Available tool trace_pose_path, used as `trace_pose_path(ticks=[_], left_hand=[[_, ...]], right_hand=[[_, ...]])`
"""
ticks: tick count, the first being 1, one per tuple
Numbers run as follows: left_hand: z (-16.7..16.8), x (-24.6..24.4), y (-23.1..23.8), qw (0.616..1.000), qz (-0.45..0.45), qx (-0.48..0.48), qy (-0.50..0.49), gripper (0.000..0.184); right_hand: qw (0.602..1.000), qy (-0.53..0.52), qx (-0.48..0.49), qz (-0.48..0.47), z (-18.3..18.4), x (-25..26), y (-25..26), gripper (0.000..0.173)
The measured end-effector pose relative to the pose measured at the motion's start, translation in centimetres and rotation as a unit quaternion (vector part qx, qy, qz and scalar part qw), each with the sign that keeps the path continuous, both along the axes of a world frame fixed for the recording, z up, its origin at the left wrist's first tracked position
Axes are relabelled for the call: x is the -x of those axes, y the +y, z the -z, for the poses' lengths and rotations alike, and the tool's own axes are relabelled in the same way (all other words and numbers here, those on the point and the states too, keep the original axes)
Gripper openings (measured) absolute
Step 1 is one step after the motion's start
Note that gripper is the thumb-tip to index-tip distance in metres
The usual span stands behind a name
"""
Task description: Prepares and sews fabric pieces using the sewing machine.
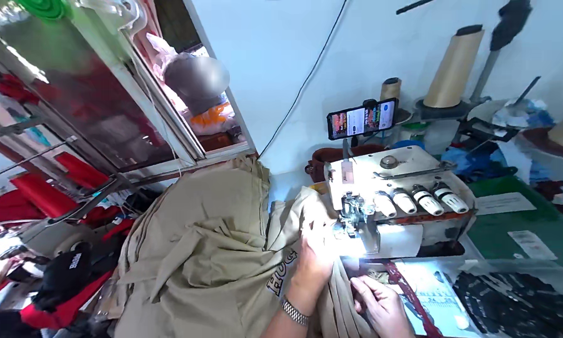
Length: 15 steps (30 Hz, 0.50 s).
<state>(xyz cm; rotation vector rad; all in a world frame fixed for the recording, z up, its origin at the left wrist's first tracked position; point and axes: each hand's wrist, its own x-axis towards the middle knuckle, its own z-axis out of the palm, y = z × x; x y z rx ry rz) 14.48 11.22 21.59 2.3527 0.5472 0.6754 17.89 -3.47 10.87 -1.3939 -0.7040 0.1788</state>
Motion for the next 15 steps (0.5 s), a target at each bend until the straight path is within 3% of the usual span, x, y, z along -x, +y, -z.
trace_pose_path(ticks=[5,10,15], left_hand=[[1.7,2.3,-0.2,0.995,-0.051,-0.050,-0.074,0.029],[4.3,5.3,-0.7,0.983,-0.051,-0.014,-0.174,0.030],[6.7,8.1,-3.0,0.975,-0.063,-0.012,-0.211,0.034]], right_hand=[[1.000,-0.017,0.018,-0.011,0.3,0.0,0.1,0.026],[0.999,-0.026,0.021,-0.008,0.3,0.2,0.2,0.026],[0.999,-0.022,0.036,0.017,-0.4,1.1,1.0,0.030]])
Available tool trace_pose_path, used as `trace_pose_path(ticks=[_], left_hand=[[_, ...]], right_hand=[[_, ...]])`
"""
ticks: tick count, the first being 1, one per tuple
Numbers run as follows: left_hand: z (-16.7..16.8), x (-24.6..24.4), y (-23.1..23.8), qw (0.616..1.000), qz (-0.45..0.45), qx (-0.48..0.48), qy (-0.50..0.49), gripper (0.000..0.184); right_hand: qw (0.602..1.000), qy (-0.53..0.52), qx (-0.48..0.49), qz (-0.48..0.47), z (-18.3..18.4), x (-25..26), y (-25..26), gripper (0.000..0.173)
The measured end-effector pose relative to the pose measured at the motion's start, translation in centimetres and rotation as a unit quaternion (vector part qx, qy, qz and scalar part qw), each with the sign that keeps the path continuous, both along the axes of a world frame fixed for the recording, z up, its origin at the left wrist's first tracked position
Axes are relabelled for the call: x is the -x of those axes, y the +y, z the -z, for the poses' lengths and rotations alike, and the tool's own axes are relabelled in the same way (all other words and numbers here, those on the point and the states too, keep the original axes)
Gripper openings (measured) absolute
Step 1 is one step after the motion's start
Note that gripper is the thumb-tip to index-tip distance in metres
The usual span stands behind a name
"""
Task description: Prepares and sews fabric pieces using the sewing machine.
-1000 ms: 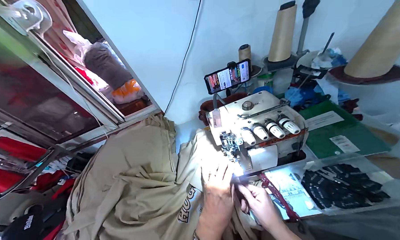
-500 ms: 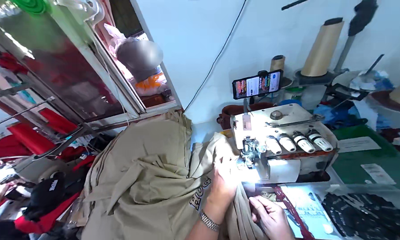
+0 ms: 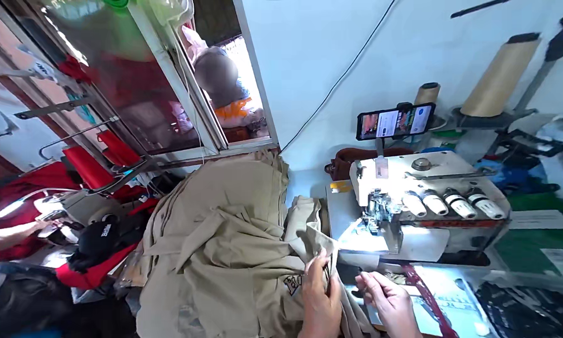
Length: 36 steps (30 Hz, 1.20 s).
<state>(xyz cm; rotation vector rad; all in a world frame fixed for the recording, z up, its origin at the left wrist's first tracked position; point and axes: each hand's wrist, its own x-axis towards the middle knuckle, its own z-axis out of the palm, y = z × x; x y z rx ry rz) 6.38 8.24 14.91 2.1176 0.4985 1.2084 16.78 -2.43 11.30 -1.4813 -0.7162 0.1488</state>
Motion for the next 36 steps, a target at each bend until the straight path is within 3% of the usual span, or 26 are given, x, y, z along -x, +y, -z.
trace_pose_path(ticks=[8,11,15,21,24,27,29,32,36], left_hand=[[2.9,2.3,-3.4,0.992,0.108,-0.056,0.017,0.025],[3.2,2.5,-3.2,0.988,0.128,-0.077,0.041,0.024],[3.9,2.8,-1.6,0.988,0.112,-0.050,0.098,0.033],[4.7,3.1,-0.6,0.984,0.139,-0.035,0.103,0.021],[4.5,4.1,-0.5,0.981,0.184,0.001,0.061,0.019],[4.4,7.0,-0.4,0.975,0.218,-0.001,0.052,0.019],[5.4,9.6,-0.1,0.962,0.247,0.017,0.120,0.019],[7.7,12.4,0.2,0.915,0.279,0.064,0.285,0.020],[8.8,13.3,-0.4,0.854,0.301,0.072,0.419,0.023]], right_hand=[[0.999,-0.019,-0.020,0.026,-3.0,1.4,1.4,0.022],[0.993,-0.024,-0.040,0.111,-2.9,0.6,0.8,0.026],[0.973,0.068,-0.046,0.214,-2.3,-2.2,-0.8,0.028],[0.977,0.095,-0.013,0.193,-1.0,-2.8,-1.8,0.025],[0.985,0.002,0.004,0.173,-0.3,-2.6,-2.6,0.012],[0.961,-0.201,0.053,0.183,-1.2,-0.7,-4.2,0.028],[0.940,-0.317,0.068,0.110,-1.8,0.7,-5.1,0.023],[0.911,-0.391,0.132,-0.013,-1.6,1.9,-4.3,0.026],[0.889,-0.395,0.233,-0.010,-0.1,0.7,-2.3,0.037]])
